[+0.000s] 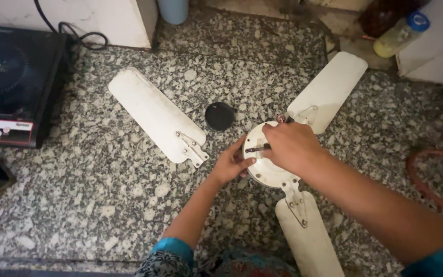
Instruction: The person uses a screwdriver to attach a white fan blade to the central hub of a ceiling fan. They align the blade, insert screws, and tighten them to secure the blade in place.
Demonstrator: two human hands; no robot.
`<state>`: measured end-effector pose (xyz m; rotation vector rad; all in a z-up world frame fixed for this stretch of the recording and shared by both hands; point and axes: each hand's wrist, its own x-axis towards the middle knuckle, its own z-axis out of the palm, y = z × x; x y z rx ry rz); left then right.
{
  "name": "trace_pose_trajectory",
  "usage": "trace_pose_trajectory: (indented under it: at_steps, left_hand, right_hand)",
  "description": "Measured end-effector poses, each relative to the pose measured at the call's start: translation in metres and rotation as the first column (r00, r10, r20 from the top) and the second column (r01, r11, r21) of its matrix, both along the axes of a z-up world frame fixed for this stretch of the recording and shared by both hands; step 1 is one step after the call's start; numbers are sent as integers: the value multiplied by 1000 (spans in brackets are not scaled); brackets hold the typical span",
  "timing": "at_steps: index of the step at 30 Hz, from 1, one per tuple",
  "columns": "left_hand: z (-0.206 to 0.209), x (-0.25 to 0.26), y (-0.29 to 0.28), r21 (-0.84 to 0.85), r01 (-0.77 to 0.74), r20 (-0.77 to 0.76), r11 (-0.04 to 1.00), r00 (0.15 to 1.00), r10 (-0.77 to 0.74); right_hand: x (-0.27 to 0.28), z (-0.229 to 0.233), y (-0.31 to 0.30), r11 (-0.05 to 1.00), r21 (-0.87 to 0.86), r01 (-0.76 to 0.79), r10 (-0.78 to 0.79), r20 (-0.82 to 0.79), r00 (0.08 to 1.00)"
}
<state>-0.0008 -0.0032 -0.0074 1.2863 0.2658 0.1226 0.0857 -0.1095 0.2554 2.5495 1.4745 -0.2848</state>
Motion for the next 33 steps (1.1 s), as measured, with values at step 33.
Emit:
trace_pose_trajectory:
  at_steps: [33]
  left_hand:
    - [3,-4,-2,-120,12,-30,993,999,-15]
  right_hand:
    - [11,-3,3,987,-156,25,-35,-61,998]
